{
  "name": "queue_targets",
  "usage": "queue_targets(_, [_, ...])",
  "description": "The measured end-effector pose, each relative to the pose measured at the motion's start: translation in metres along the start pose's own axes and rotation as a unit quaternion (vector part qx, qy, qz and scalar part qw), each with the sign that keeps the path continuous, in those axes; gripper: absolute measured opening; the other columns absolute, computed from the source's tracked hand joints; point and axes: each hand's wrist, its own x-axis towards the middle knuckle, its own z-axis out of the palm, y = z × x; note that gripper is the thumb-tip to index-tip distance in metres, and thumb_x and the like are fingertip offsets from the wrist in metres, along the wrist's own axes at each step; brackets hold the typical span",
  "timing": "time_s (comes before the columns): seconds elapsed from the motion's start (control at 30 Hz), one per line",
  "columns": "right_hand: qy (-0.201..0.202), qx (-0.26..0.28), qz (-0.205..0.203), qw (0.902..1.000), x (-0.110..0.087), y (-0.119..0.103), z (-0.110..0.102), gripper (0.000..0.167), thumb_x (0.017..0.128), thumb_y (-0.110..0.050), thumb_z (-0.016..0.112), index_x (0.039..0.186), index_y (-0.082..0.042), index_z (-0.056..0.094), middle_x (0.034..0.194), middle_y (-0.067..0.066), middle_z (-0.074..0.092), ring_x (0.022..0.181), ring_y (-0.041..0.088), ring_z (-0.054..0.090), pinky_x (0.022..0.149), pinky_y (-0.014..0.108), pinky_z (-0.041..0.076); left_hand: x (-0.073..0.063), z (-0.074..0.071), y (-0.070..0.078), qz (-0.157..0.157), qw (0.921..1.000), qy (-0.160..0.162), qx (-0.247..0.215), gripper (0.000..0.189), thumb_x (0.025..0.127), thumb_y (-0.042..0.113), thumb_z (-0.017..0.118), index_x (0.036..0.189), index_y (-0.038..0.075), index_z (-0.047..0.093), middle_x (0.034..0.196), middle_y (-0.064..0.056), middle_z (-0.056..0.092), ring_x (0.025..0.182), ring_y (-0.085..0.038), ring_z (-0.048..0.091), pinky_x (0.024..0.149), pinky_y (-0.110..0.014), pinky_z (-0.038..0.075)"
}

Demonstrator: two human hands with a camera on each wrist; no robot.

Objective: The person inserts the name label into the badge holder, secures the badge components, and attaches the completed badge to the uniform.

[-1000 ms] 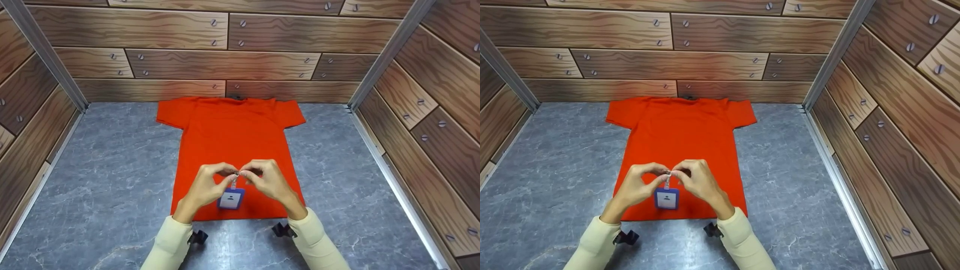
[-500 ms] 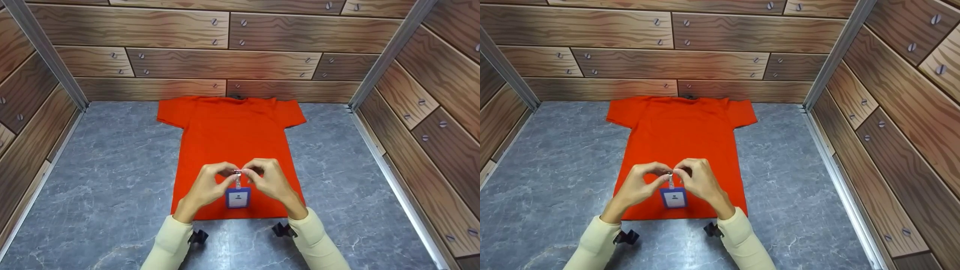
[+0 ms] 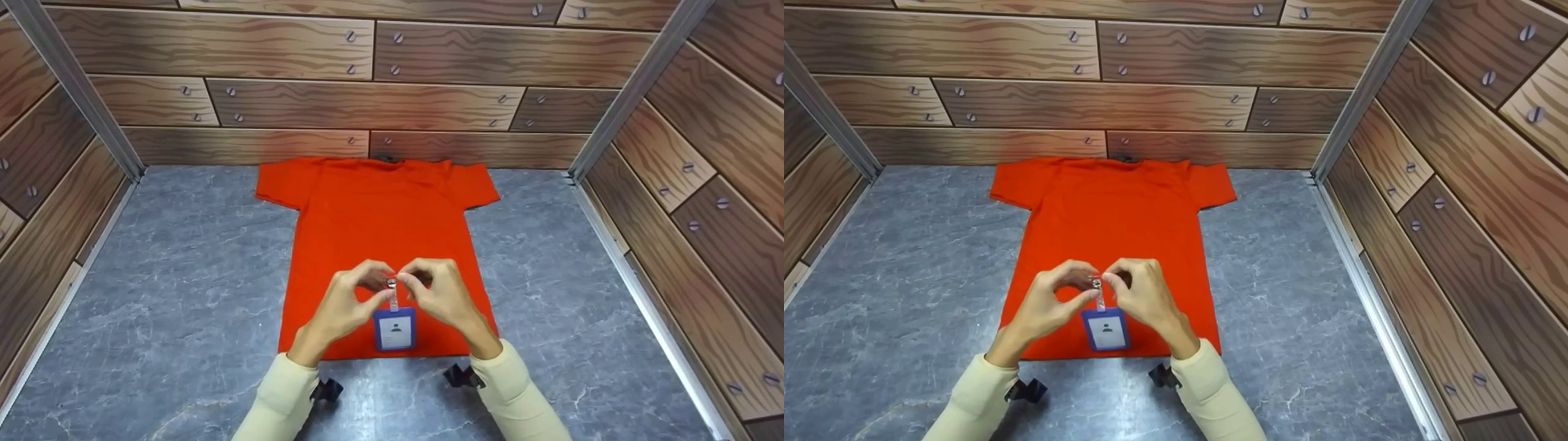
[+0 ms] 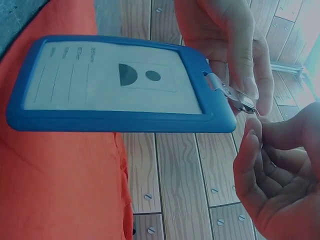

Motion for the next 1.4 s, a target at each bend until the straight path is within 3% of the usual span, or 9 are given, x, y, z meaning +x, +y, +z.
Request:
queue_targets(0.13, [0.002, 0.004, 0.006, 1.0, 0.0, -0.002, 0.0, 0.012, 0.098, -0.011, 0.07, 0.089, -0.006, 0.077, 0.069, 0.013, 0.07, 0.056, 0.01, 0.061, 0.057, 0.024, 0.055, 0.0, 0.002, -0.001, 0.017, 0.9997, 0.016, -0.011, 0.025, 0.092, 0.009, 0.077, 0.116, 0.008, 0.07, 0.1, -0.006, 0.079, 0.086, -0.018, 0.076, 0.082, -0.033, 0.064])
queue_targets(0.3, [-0.006, 0.02, 0.013, 0.9997, 0.0, -0.001, 0.0, 0.012, 0.098, -0.012, 0.07, 0.09, -0.006, 0.077, 0.07, 0.01, 0.07, 0.057, 0.023, 0.064, 0.058, 0.023, 0.055, -0.001, 0.003, -0.003, 0.038, 0.9985, 0.037, -0.01, 0.023, 0.087, 0.001, 0.08, 0.11, 0.004, 0.074, 0.097, -0.014, 0.079, 0.084, -0.022, 0.078, 0.079, -0.034, 0.064])
queue_targets(0.4, [-0.019, 0.036, 0.015, 0.9991, 0.0, 0.0, 0.0, 0.014, 0.099, -0.013, 0.069, 0.092, -0.006, 0.077, 0.073, 0.009, 0.071, 0.059, 0.027, 0.066, 0.058, 0.023, 0.056, 0.0, 0.002, -0.003, 0.055, 0.9975, 0.045, -0.004, 0.02, 0.087, 0.002, 0.08, 0.107, 0.003, 0.077, 0.096, -0.013, 0.08, 0.083, -0.021, 0.079, 0.077, -0.032, 0.064])
queue_targets(0.67, [-0.042, 0.037, 0.001, 0.9984, 0.0, 0.001, -0.004, 0.012, 0.099, -0.007, 0.066, 0.098, -0.001, 0.077, 0.078, 0.014, 0.073, 0.062, 0.02, 0.068, 0.062, 0.023, 0.059, 0.0, 0.002, -0.005, 0.065, 0.9963, 0.056, -0.002, 0.017, 0.089, 0.004, 0.079, 0.106, 0.004, 0.079, 0.098, -0.01, 0.081, 0.083, -0.021, 0.079, 0.075, -0.03, 0.064])
queue_targets(0.87, [-0.03, 0.016, -0.017, 0.9993, 0.0, 0.0, -0.005, 0.011, 0.098, -0.002, 0.066, 0.095, 0.0, 0.076, 0.077, 0.013, 0.073, 0.06, 0.019, 0.067, 0.06, 0.023, 0.059, -0.001, 0.009, -0.006, 0.057, 0.9958, 0.071, -0.003, 0.02, 0.089, 0.003, 0.079, 0.109, 0.004, 0.078, 0.1, -0.01, 0.081, 0.085, -0.02, 0.079, 0.076, -0.03, 0.064])
queue_targets(1.1, [-0.005, 0.013, -0.008, 0.9999, 0.0, -0.002, -0.004, 0.01, 0.098, 0.0, 0.066, 0.093, 0.001, 0.075, 0.074, 0.012, 0.072, 0.057, 0.016, 0.066, 0.056, 0.023, 0.057, -0.001, 0.02, -0.006, 0.057, 0.9932, 0.1, -0.018, 0.024, 0.089, 0.006, 0.08, 0.112, 0.003, 0.076, 0.1, -0.012, 0.081, 0.085, -0.021, 0.08, 0.076, -0.029, 0.064])
queue_targets(1.4, [-0.016, 0.006, -0.008, 0.9998, 0.0, -0.003, -0.004, 0.011, 0.098, 0.0, 0.066, 0.093, 0.002, 0.075, 0.073, 0.012, 0.071, 0.057, 0.015, 0.065, 0.056, 0.023, 0.057, -0.001, 0.019, -0.004, 0.073, 0.9914, 0.108, -0.016, 0.022, 0.087, 0.002, 0.08, 0.109, 0.001, 0.077, 0.099, -0.013, 0.081, 0.086, -0.022, 0.08, 0.076, -0.029, 0.063])
